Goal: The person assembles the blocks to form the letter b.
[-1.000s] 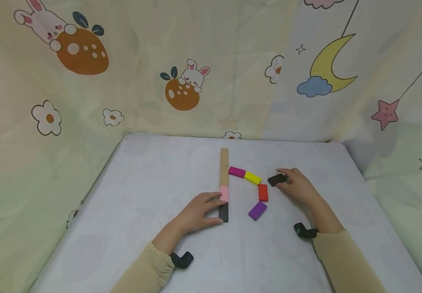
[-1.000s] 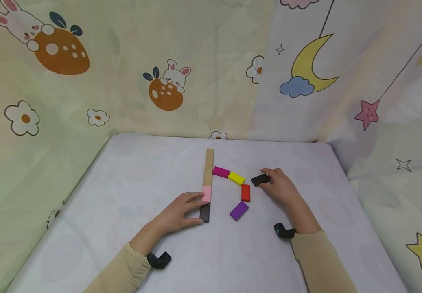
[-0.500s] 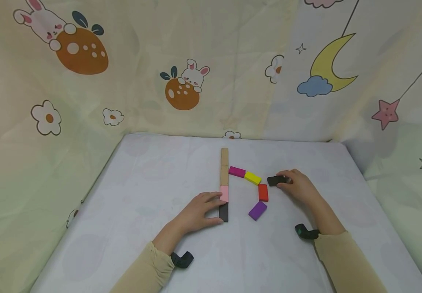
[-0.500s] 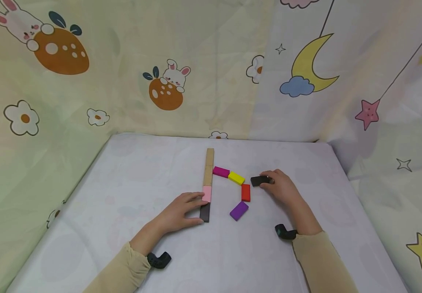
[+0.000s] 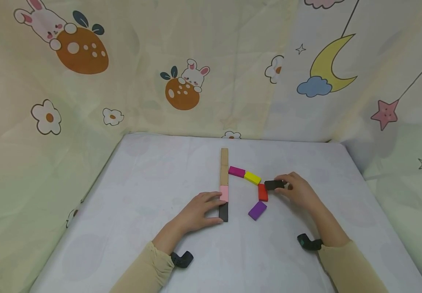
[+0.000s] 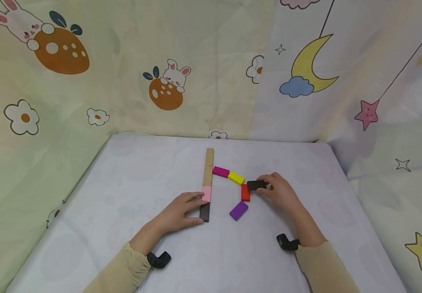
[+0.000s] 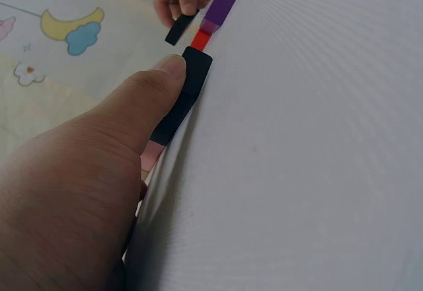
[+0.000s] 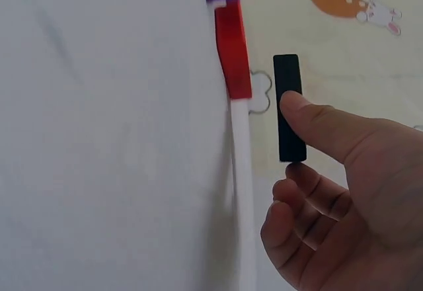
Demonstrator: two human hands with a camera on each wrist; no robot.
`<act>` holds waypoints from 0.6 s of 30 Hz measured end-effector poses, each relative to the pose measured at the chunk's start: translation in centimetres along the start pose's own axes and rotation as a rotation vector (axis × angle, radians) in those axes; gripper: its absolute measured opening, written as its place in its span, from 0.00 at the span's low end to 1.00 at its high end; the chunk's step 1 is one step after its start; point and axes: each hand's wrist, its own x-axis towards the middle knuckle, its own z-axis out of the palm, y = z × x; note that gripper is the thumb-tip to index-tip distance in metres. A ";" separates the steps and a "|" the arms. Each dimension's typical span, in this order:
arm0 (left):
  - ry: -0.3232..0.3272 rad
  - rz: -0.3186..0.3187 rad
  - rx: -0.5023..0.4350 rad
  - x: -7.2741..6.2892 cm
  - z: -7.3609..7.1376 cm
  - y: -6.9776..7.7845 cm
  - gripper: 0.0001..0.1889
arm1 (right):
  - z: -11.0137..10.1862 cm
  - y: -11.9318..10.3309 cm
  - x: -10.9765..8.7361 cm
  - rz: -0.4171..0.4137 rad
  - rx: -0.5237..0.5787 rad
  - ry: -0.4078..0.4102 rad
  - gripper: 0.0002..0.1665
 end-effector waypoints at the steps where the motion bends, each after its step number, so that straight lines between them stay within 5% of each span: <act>1: 0.001 0.001 0.001 0.0 0.0 0.0 0.32 | 0.1 -0.4 -0.2 -0.010 0.006 -0.002 0.25; 9: 0.007 0.005 0.005 0.0 0.1 -0.2 0.32 | 1.7 -3.9 -1.4 -0.081 0.036 -0.058 0.26; 18: 0.011 0.008 0.012 0.0 0.3 -0.3 0.32 | 3.8 -7.3 -2.3 -0.058 0.044 -0.115 0.22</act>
